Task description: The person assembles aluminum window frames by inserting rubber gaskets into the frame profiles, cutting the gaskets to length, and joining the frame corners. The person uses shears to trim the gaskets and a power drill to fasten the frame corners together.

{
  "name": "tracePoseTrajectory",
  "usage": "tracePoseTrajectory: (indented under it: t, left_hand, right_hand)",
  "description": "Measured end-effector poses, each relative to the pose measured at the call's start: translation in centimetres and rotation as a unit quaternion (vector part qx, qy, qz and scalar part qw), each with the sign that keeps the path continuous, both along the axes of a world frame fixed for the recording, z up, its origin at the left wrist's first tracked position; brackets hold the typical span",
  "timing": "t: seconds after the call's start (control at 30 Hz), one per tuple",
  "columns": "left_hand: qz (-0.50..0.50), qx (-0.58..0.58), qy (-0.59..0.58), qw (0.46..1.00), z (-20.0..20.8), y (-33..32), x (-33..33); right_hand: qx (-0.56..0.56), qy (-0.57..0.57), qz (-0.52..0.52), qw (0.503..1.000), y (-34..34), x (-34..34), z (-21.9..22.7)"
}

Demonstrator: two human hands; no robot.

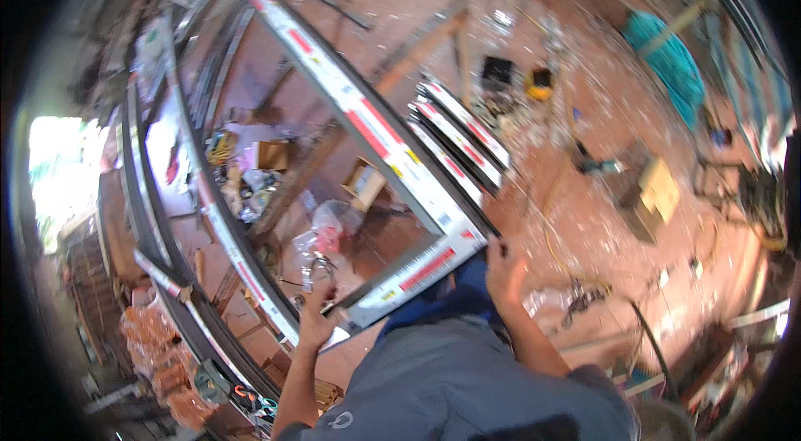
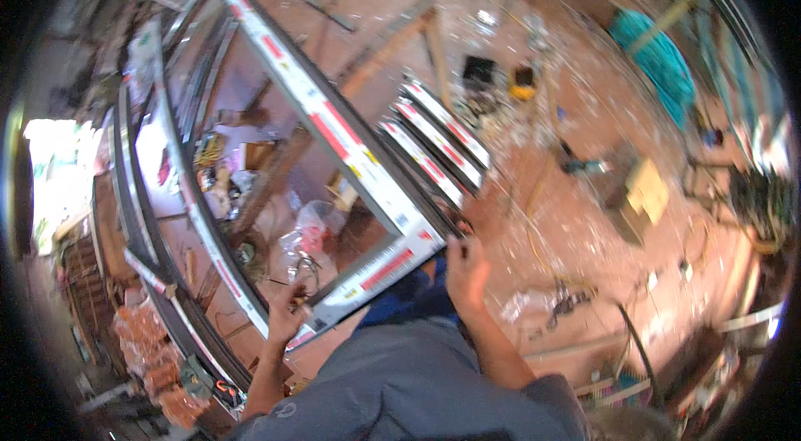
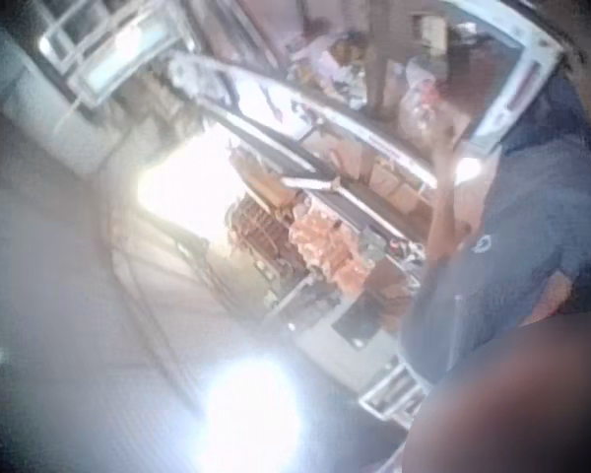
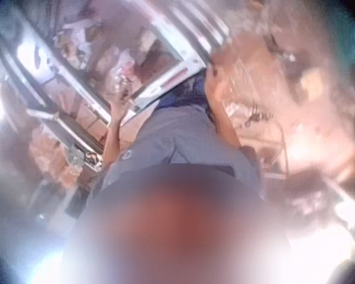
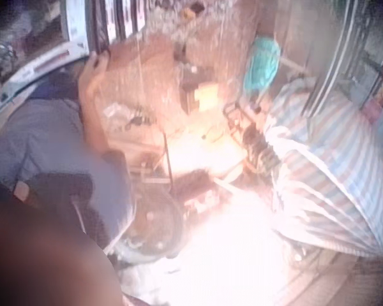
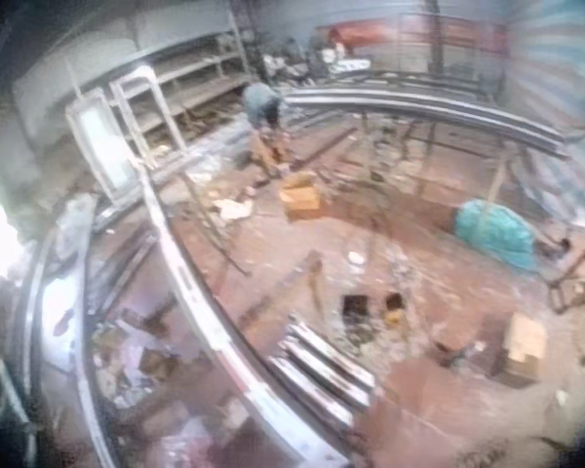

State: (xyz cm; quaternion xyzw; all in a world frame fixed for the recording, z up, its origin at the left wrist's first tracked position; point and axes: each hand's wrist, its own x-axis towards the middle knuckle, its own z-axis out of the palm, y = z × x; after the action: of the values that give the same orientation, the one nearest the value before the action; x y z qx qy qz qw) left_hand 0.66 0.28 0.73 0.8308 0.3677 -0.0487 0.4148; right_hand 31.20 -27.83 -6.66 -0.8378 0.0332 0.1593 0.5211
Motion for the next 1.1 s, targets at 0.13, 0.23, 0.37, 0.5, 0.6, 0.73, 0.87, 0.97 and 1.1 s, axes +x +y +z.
tracePoseTrajectory:
  t: [0.13,0.23,0.37,0.5,0.6,0.73,0.87,0.97,1.1]
  left_hand:
    - [-0.143,0.097,0.059,0.983,1.5,-3.3,2.9]
    - [-0.169,0.062,0.118,0.976,1.2,-2.5,4.0]
    - [-0.204,0.157,0.102,0.961,0.1,-3.0,3.9]
    - [-0.2,0.147,0.06,0.967,-0.2,-3.1,4.2]
    - [-0.194,0.133,0.054,0.97,0.7,-3.3,4.3]
    - [-0.199,0.169,0.041,0.965,1.4,-3.7,4.0]
    - [-0.199,0.214,-0.011,0.956,0.8,-4.2,3.2]
    - [-0.209,0.304,-0.047,0.928,0.1,-5.1,3.3]
    - [-0.183,0.306,-0.009,0.934,0.5,-6.3,5.5]
  right_hand:
    - [-0.12,-0.012,0.024,0.992,0.6,0.6,1.3]
    - [-0.16,-0.015,0.032,0.987,1.5,-0.5,1.8]
    - [-0.224,-0.074,0.063,0.97,2.6,-2.6,2.2]
    - [-0.239,-0.101,0.046,0.965,3.5,-4.6,0.7]
    - [-0.23,-0.098,0.038,0.968,4.0,-5.6,0.7]
    - [-0.214,-0.081,0.023,0.973,3.5,-5.1,2.0]
    - [-0.203,-0.076,0.002,0.976,2.9,-3.3,1.7]
    - [-0.168,-0.102,0.052,0.979,1.3,-2.3,-0.5]
    - [-0.179,-0.149,0.044,0.972,0.2,1.1,4.7]
